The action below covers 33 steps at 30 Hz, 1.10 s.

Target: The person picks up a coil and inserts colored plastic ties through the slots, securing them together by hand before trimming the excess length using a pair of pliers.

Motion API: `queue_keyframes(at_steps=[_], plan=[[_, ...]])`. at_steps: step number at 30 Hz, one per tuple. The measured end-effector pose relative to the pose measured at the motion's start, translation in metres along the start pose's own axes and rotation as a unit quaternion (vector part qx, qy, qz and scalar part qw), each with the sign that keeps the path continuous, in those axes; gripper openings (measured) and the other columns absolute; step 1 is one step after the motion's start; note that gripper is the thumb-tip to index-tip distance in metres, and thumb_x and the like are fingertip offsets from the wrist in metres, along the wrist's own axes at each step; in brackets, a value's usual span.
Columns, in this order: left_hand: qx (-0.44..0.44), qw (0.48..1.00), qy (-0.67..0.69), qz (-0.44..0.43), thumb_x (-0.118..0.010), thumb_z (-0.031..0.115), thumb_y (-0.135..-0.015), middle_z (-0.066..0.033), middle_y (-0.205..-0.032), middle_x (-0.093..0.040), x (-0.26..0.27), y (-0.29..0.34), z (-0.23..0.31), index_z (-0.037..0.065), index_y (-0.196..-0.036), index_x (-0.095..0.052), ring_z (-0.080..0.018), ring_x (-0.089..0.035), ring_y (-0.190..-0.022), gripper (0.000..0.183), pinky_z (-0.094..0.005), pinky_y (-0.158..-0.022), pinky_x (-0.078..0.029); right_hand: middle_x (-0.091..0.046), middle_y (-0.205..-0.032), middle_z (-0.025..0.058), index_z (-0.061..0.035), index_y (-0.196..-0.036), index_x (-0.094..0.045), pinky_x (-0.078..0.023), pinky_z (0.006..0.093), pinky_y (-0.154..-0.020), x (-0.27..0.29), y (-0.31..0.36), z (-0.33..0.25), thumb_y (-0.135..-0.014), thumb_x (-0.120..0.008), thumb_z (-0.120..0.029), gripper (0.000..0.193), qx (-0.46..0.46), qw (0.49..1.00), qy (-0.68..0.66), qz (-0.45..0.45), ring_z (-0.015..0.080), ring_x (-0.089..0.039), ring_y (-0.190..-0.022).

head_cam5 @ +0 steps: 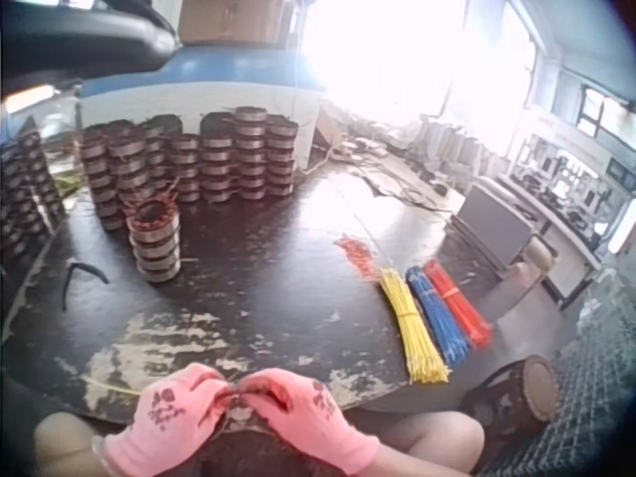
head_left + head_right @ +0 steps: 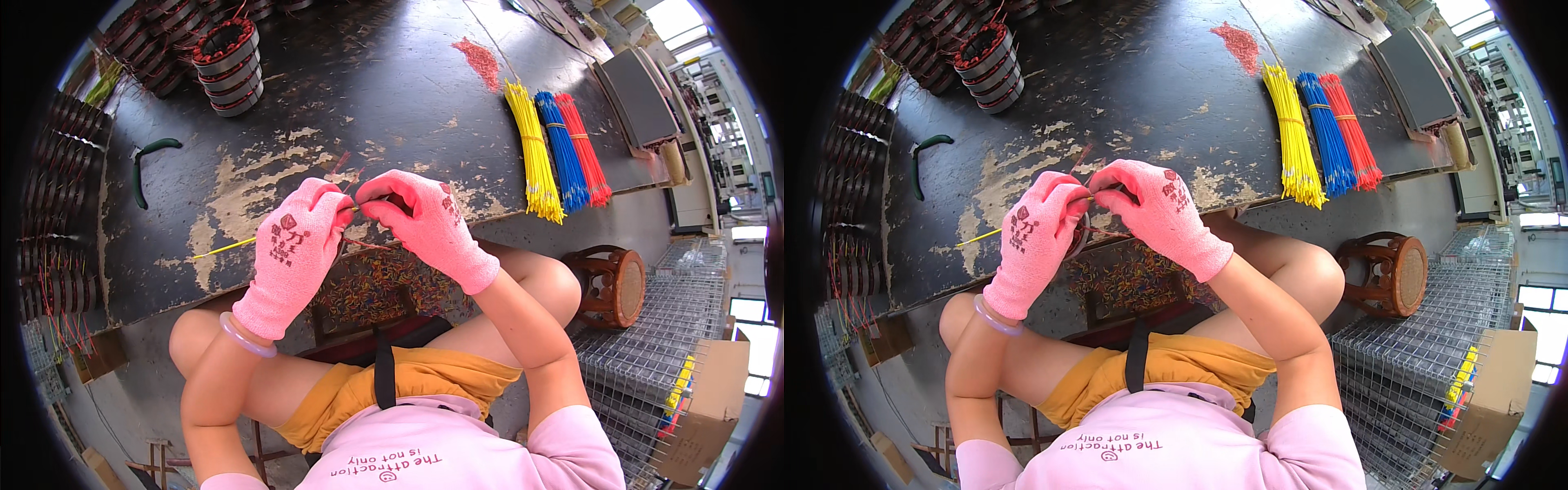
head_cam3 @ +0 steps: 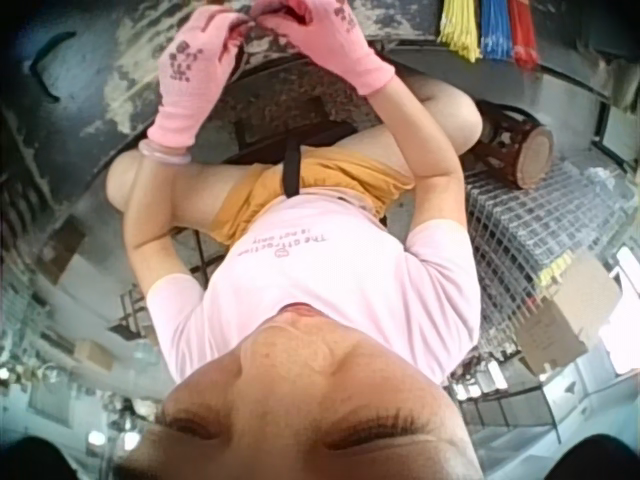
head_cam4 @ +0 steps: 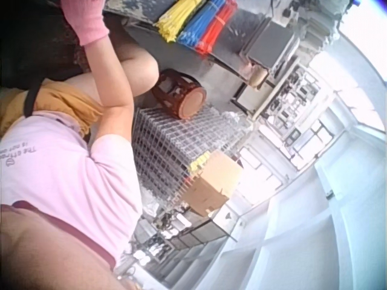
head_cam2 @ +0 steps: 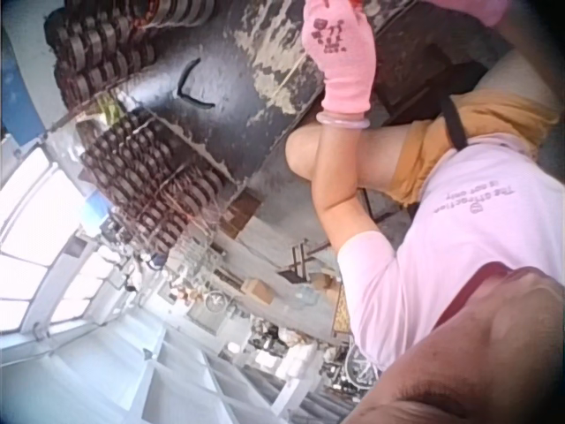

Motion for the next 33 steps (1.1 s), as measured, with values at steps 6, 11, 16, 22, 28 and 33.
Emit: queue_keyframes(at_steps=[6,11,16,22,28,33], plan=[[-0.007,0.998,0.05,0.026,-0.072,0.007,-0.087,-0.0106,-0.108,-0.064,-0.014,0.002,-0.006,0.006,-0.106,-0.066,-0.0331,-0.066,-0.09,0.02,-0.0396,-0.074,-0.055,-0.07,-0.089,0.0005,-0.0004,-0.108,-0.069,-0.048,0.0228,-0.066,0.003,-0.006,0.009,-0.095,-0.066,-0.004,0.014,-0.038,0.998,-0.034,-0.047,0.0046,-0.056,-0.075],[-0.015,0.998,0.057,0.037,-0.076,0.011,-0.084,-0.0082,-0.099,-0.067,-0.023,-0.001,-0.006,0.006,-0.096,-0.07,-0.0301,-0.068,-0.09,0.014,-0.0391,-0.076,-0.055,-0.067,-0.09,-0.0014,0.0002,-0.107,-0.067,-0.047,0.0216,-0.066,-0.006,-0.015,0.049,-0.097,-0.068,-0.012,0.016,-0.226,0.927,-0.276,-0.111,0.0038,-0.056,-0.075],[0.006,0.998,0.057,0.027,-0.075,0.013,-0.085,-0.0071,-0.097,-0.068,-0.023,-0.001,-0.01,0.006,-0.094,-0.07,-0.0295,-0.067,-0.09,0.013,-0.0385,-0.076,-0.055,-0.072,-0.101,0.0061,-0.0039,-0.109,-0.067,-0.056,0.0298,-0.076,0.008,-0.004,0.02,-0.09,-0.075,-0.022,0.028,-0.085,0.996,-0.003,-0.012,0.0147,-0.069,-0.086],[0.008,0.996,0.08,0.025,-0.073,0.012,-0.085,-0.0071,-0.097,-0.067,-0.024,-0.002,-0.012,0.006,-0.095,-0.069,-0.03,-0.067,-0.09,0.011,-0.0387,-0.077,-0.055,-0.072,-0.112,0.0081,-0.0085,-0.115,-0.068,-0.058,0.0409,-0.077,-0.002,0.009,0.017,-0.084,-0.078,-0.023,0.035,0.251,0.906,0.34,0.022,0.0304,-0.072,-0.088],[0.002,0.997,0.078,0.013,-0.072,0.011,-0.085,-0.0073,-0.097,-0.066,-0.023,-0.002,-0.009,0.006,-0.094,-0.068,-0.0302,-0.066,-0.092,0.011,-0.0391,-0.078,-0.054,-0.07,-0.086,0.0031,-0.0028,-0.109,-0.068,-0.051,0.0262,-0.066,-0.009,0.002,0.051,-0.099,-0.063,-0.02,0.021,-0.272,0.894,-0.27,-0.231,0.0075,-0.061,-0.073],[0.006,0.997,0.081,0.011,-0.071,0.01,-0.085,-0.0069,-0.098,-0.066,-0.023,-0.001,-0.012,0.006,-0.095,-0.068,-0.03,-0.066,-0.092,0.012,-0.0395,-0.078,-0.054,-0.072,-0.089,0.0085,-0.0073,-0.102,-0.067,-0.054,0.0363,-0.072,0.008,0.002,0.004,-0.094,-0.068,-0.021,0.016,0.172,0.948,0.266,-0.008,0.0259,-0.068,-0.075]])
Point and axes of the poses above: each hand's wrist, its own y-axis away from the middle knuckle, its own x-axis out of the back of the hand, z = x × y, the point moved 5 cm from there along -y, towards the middle knuckle
